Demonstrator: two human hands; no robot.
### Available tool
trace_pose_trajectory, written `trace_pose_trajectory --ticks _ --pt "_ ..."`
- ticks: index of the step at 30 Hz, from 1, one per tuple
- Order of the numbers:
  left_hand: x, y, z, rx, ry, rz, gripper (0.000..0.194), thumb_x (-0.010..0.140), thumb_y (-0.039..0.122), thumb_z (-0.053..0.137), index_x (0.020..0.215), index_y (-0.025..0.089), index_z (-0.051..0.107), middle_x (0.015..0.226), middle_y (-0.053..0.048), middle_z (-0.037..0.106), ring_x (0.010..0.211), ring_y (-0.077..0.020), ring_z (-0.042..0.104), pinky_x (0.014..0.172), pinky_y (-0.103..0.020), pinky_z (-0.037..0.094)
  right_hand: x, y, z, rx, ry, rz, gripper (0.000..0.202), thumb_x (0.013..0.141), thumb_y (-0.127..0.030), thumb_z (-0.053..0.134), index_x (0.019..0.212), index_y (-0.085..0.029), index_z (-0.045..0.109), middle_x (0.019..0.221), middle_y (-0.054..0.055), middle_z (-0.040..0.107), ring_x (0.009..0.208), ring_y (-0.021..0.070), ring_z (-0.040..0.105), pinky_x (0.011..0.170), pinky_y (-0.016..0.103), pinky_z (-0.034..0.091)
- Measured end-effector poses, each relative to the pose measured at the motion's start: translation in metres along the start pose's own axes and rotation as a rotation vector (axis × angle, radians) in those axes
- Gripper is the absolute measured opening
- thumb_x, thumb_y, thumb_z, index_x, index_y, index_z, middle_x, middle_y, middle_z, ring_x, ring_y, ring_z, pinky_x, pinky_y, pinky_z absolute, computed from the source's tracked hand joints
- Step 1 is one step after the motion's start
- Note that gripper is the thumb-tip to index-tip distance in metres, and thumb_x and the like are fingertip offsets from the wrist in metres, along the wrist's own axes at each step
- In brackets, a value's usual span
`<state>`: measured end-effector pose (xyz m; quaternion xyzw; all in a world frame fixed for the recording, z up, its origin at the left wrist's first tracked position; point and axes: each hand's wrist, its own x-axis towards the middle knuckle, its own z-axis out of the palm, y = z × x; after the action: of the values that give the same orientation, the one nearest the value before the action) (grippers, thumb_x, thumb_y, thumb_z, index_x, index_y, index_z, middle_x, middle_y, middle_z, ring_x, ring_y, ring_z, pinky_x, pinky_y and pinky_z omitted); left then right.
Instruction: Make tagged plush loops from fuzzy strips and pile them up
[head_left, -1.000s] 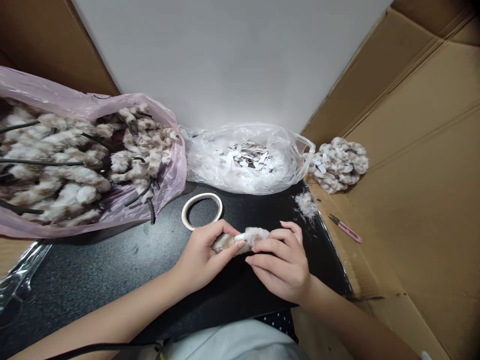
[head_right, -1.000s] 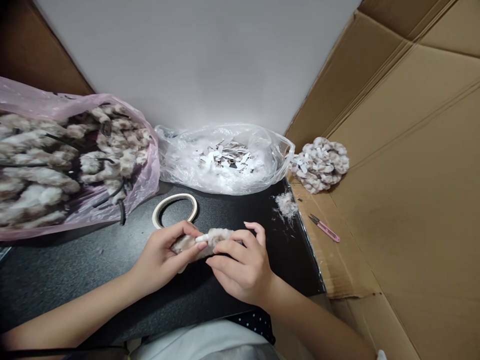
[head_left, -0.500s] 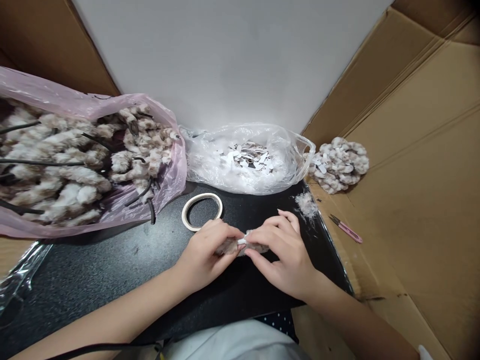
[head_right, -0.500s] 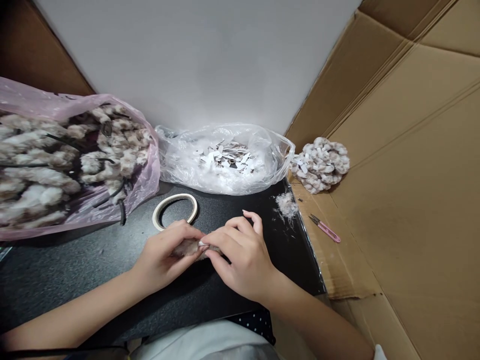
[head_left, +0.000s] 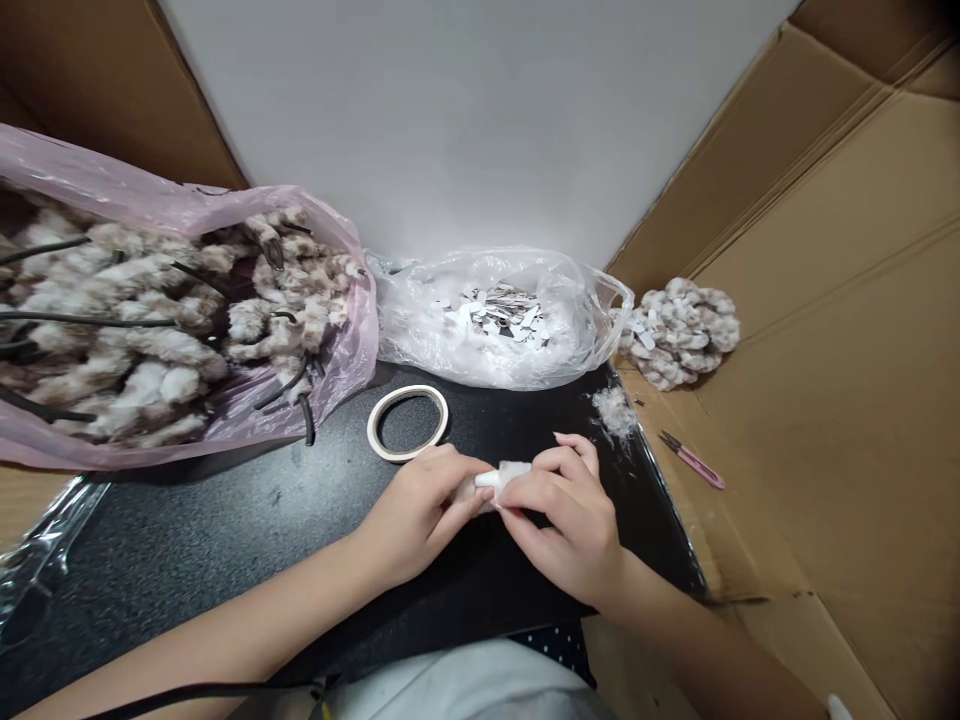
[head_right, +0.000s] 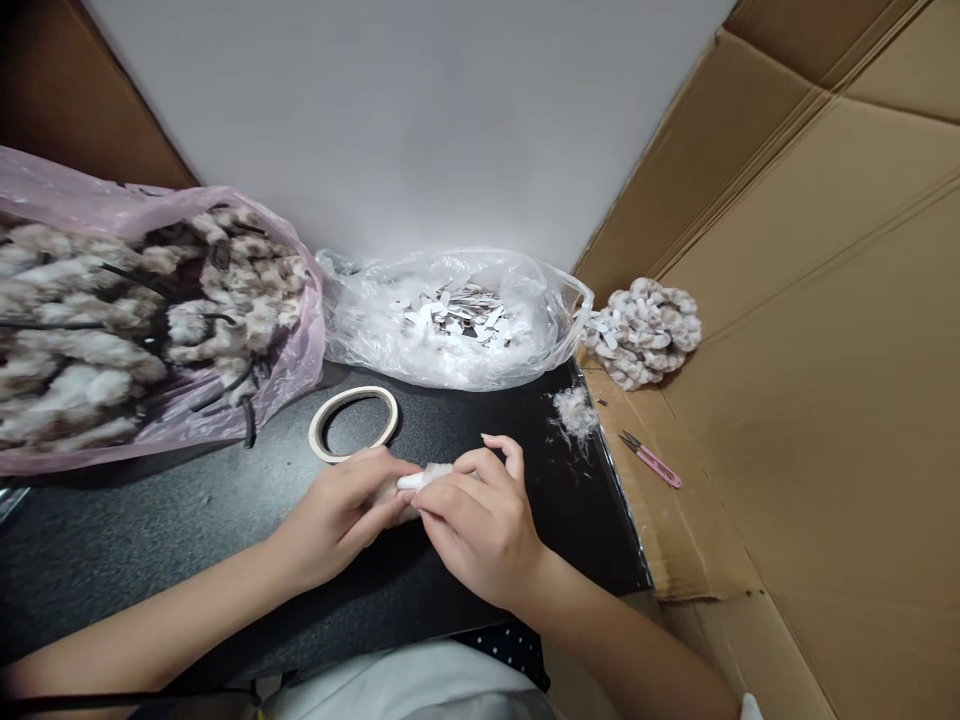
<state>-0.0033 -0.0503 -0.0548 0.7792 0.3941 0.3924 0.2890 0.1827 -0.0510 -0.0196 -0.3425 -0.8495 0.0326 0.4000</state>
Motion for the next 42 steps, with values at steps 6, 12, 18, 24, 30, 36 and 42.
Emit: trace_pose_trajectory --ticks 6,12,18,24,30,36,42 --pt "0.005 0.006 -0.007 -0.097 -0.311 -0.031 0.032 0.101 0.026 0.029 0.075 0.018 0.047 0.071 0.001 0.052 0.065 -0.0138 0.048 0.063 -0.026 0.039 -0.007 0.005 0.001 -0.007 -0.005 -0.03 0.018 0.081 -0.009 0.066 0.082 -0.025 0.059 0.068 -0.009 0.072 0.067 0.0126 0.056 0.096 0.042 0.033" --pt "0.004 0.007 -0.004 -0.063 -0.342 -0.058 0.032 0.099 0.022 0.027 0.07 0.02 0.039 0.065 0.002 0.048 0.062 -0.0145 0.045 0.064 -0.028 0.035 -0.014 0.004 0.006 -0.013 -0.056 -0.107 0.018 0.081 -0.007 0.062 0.082 -0.025 0.059 0.072 -0.009 0.072 0.071 0.013 0.055 0.098 0.041 0.03" --pt "0.004 0.005 0.0 -0.037 -0.362 -0.088 0.034 0.099 0.027 0.026 0.067 0.02 0.038 0.063 0.002 0.048 0.061 -0.0146 0.045 0.065 -0.029 0.034 -0.02 0.004 0.01 -0.015 -0.106 -0.111 0.016 0.083 -0.008 0.061 0.084 -0.023 0.061 0.072 -0.008 0.071 0.073 0.0129 0.052 0.099 0.041 0.027" --pt "0.006 0.004 -0.003 -0.007 -0.402 -0.133 0.032 0.096 0.032 0.036 0.066 0.019 0.041 0.062 0.003 0.049 0.06 -0.0139 0.046 0.065 -0.028 0.032 -0.013 0.015 0.002 0.127 -0.201 -0.13 0.011 0.083 -0.011 0.062 0.082 -0.022 0.06 0.068 -0.005 0.067 0.074 0.0139 0.053 0.089 0.037 0.035" --pt "0.012 0.003 -0.003 0.24 -0.365 -0.096 0.02 0.082 0.014 0.044 0.063 0.018 0.042 0.059 0.003 0.049 0.057 -0.0131 0.045 0.065 -0.029 0.031 0.007 0.031 0.001 0.362 -0.189 0.276 0.006 0.085 -0.024 0.061 0.086 -0.018 0.062 0.083 0.004 0.066 0.081 0.0173 0.058 0.076 0.031 0.044" --pt "0.023 -0.001 -0.009 0.767 -0.151 0.241 0.015 0.081 0.02 0.057 0.067 0.018 0.053 0.064 -0.001 0.059 0.067 -0.0198 0.049 0.066 -0.035 0.027 0.02 0.056 0.029 0.803 -0.703 0.738 0.067 0.09 -0.068 0.032 0.064 -0.013 0.061 0.055 0.003 0.059 0.051 0.0134 0.056 0.053 0.025 0.044" --pt "0.021 -0.006 -0.003 0.898 -0.105 0.204 0.012 0.08 0.022 0.064 0.07 0.019 0.057 0.066 -0.001 0.059 0.069 -0.0221 0.048 0.066 -0.036 0.026 0.012 0.064 0.042 1.173 -0.924 0.826 0.065 0.078 -0.075 0.049 0.07 -0.012 0.062 0.037 -0.007 0.043 0.031 0.0072 0.038 0.035 0.019 0.032"
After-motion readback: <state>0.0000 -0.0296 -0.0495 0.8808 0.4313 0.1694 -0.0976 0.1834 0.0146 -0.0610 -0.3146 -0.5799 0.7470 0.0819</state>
